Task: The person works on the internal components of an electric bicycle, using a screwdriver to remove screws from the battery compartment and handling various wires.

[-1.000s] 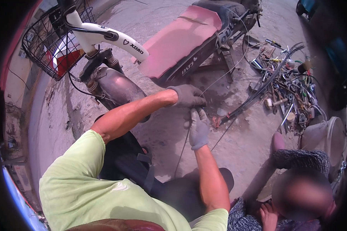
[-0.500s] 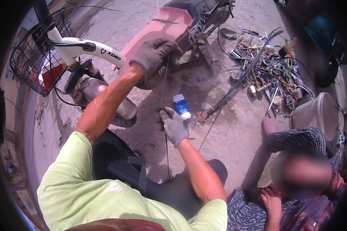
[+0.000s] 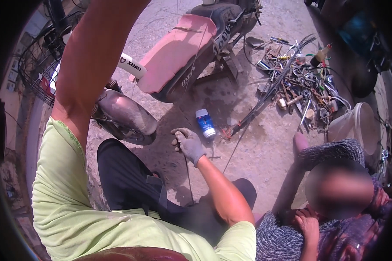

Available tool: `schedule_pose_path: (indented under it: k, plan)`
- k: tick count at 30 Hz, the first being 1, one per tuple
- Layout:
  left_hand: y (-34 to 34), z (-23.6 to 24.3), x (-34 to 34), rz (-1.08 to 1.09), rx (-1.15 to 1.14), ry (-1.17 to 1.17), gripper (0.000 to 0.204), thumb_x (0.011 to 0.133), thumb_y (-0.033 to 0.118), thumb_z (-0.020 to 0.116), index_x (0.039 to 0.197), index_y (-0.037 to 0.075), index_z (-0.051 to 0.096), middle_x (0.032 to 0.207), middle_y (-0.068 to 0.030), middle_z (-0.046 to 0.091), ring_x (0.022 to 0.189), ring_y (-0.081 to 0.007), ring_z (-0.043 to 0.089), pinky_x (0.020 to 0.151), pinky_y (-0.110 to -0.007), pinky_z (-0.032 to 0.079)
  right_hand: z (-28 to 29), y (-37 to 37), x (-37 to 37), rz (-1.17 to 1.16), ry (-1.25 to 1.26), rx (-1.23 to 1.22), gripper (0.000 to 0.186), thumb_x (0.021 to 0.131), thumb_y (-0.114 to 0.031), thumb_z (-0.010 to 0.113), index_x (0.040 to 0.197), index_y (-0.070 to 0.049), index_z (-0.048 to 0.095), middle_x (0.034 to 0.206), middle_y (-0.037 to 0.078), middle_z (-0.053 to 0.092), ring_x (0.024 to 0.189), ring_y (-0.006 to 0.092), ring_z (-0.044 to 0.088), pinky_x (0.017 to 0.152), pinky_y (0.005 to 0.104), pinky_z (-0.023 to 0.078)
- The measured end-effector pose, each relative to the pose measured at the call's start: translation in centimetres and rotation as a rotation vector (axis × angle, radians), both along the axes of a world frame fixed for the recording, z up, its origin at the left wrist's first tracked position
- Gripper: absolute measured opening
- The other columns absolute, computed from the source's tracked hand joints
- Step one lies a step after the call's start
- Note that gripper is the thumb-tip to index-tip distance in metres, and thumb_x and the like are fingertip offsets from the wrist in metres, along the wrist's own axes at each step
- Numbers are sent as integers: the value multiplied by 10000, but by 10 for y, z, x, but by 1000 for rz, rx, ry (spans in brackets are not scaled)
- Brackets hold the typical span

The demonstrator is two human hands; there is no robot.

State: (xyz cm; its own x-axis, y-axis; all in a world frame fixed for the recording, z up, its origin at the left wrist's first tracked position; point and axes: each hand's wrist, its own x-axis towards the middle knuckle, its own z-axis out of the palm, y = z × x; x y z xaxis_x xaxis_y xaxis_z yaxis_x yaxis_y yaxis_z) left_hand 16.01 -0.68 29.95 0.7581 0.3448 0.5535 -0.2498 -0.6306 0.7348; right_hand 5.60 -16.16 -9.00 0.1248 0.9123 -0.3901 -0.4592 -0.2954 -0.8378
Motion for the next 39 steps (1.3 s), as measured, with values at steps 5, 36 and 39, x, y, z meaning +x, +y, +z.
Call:
schedule_pose_path:
  k: [5, 36, 39]
  plan:
    - [-38, 31, 0, -185, 46, 25, 242, 1005, 233, 584, 1024, 50, 741, 809, -49, 744, 702, -151, 703, 674, -312, 532, -34, 0, 1, -44, -49, -101, 280, 1031, -195, 562, 1220, -5, 642, 832, 41, 656, 675, 126, 633, 604, 270, 535]
    - [-136, -374, 30, -863, 918, 995, 216, 818, 104, 668, 1001, 54, 772, 979, -179, 751, 923, -389, 716, 754, -503, 562, -166, 10, 39, -271, 1307, 141, 434, 1059, -342, 529, 1390, -62, 527, 1301, 95, 635, 1204, 210, 601, 1091, 403, 451]
    - [-137, -417, 26, -744, 868, 1217, 271, 860, 219, 650, 1060, 72, 759, 995, -176, 750, 946, -388, 711, 781, -501, 553, -172, 25, 49, -154, 348, 176, 230, 1087, -279, 501, 1249, -146, 595, 1153, -25, 640, 1037, 54, 586, 957, 285, 465]
